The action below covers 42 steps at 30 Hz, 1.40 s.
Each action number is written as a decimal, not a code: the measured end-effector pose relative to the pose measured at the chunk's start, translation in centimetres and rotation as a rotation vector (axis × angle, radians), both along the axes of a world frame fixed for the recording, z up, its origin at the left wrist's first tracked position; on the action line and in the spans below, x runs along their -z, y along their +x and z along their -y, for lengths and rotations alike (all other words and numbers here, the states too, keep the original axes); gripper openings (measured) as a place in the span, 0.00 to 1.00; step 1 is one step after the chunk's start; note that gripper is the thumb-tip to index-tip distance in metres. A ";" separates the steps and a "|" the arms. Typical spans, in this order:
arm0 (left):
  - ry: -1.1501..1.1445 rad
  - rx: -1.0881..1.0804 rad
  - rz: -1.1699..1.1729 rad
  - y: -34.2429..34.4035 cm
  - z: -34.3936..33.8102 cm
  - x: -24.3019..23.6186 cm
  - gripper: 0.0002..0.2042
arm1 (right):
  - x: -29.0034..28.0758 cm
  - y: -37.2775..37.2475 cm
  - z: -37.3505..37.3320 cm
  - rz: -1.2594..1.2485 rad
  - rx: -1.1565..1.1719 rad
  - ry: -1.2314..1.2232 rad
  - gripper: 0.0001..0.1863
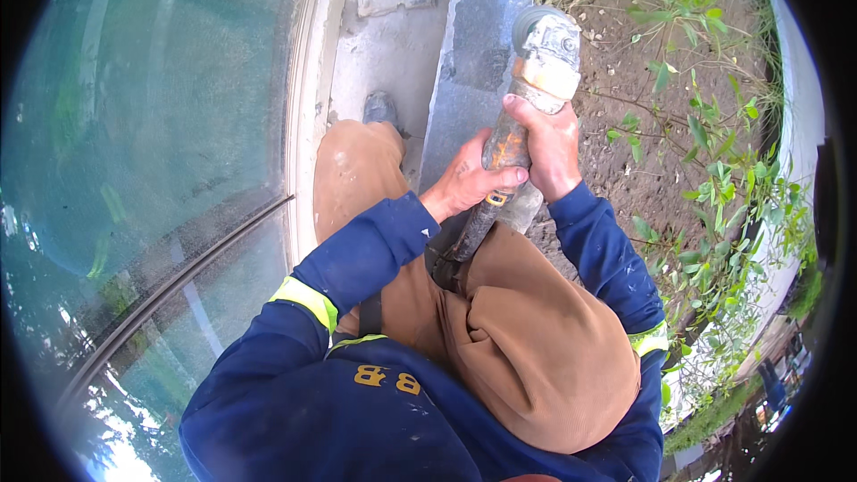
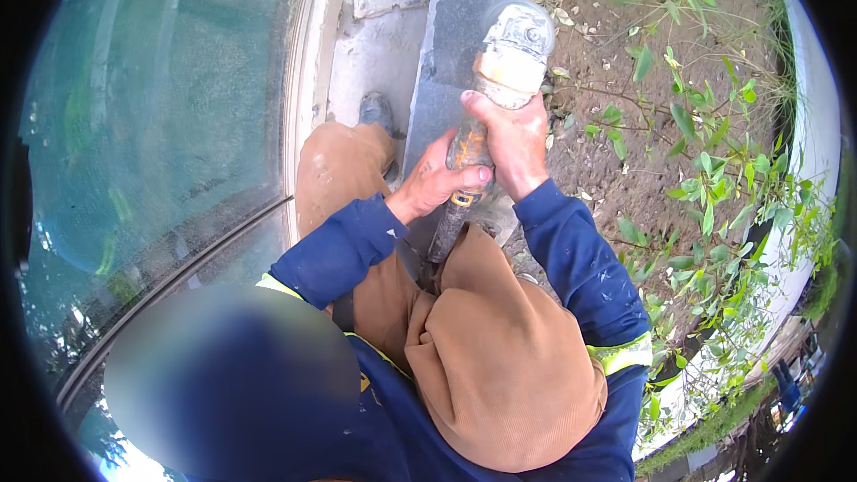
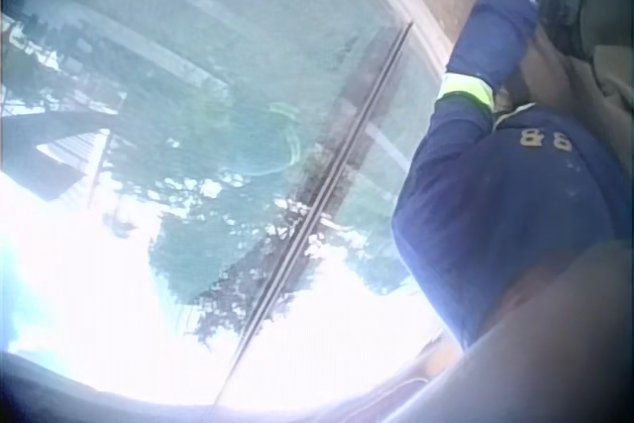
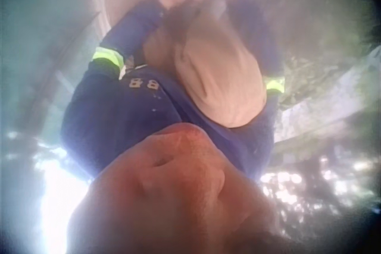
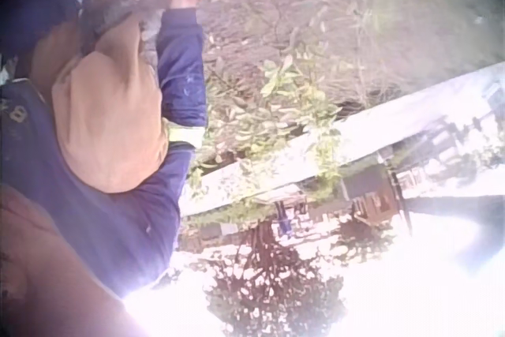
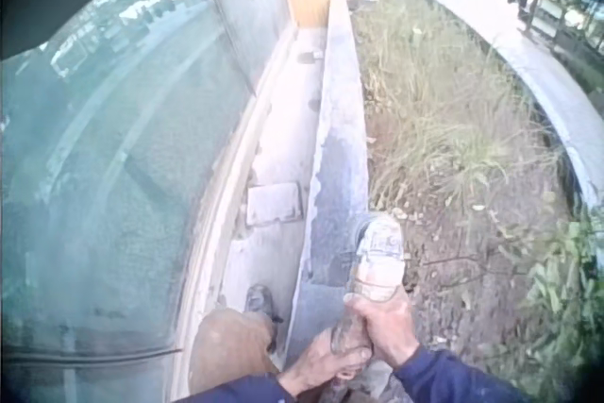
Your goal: The person uses an angle grinder to smooth a concrete curb edge. They hold the tool with both hands and move it steadily along the vertical face of the curb, generating dust as the surface is ground down.
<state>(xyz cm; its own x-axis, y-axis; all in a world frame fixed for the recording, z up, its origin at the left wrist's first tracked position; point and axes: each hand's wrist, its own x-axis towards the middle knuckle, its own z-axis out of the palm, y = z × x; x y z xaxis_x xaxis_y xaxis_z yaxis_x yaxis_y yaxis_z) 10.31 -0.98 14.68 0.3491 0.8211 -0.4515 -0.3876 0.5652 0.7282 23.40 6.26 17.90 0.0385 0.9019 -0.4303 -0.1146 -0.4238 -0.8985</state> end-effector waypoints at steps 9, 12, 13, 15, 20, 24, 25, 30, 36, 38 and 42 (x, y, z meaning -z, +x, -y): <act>0.029 0.060 0.079 -1.5 -2.2 -0.1 0.33 | -0.5 -1.4 -0.2 0.052 0.044 0.047 0.26; 0.008 0.039 0.038 -1.0 -1.5 0.5 0.33 | -0.8 -0.8 0.4 -0.080 0.051 0.091 0.28; 0.023 0.029 0.009 -0.4 -1.1 0.8 0.31 | -0.4 0.1 1.0 0.005 0.038 0.044 0.33; 0.044 -0.076 0.034 -1.4 -0.4 1.5 0.28 | -1.3 -1.2 2.5 0.321 -0.008 0.146 0.43; 0.046 -0.270 -0.082 -5.0 1.2 3.6 0.30 | -3.8 -2.2 2.5 0.549 -0.032 0.548 0.34; 0.031 -0.367 -0.071 -7.0 2.8 4.5 0.30 | -5.2 -3.3 4.9 0.524 -0.074 0.533 0.29; 0.033 -0.392 -0.062 -6.9 3.3 4.0 0.29 | -5.5 -3.2 5.5 0.529 -0.078 0.527 0.29; 0.081 -0.333 -0.054 -11.0 4.3 6.2 0.27 | -8.4 -3.5 6.6 0.585 -0.114 0.575 0.26; 0.167 -0.369 0.005 -11.7 5.0 8.3 0.25 | -8.0 -4.0 5.2 0.682 -0.141 0.597 0.26; 0.165 -0.357 0.006 -10.5 5.8 6.2 0.25 | -8.3 -3.3 5.5 0.671 -0.217 0.502 0.25; 0.178 -0.388 0.022 -10.7 5.1 5.8 0.24 | -9.2 -3.1 4.3 0.689 -0.241 0.478 0.27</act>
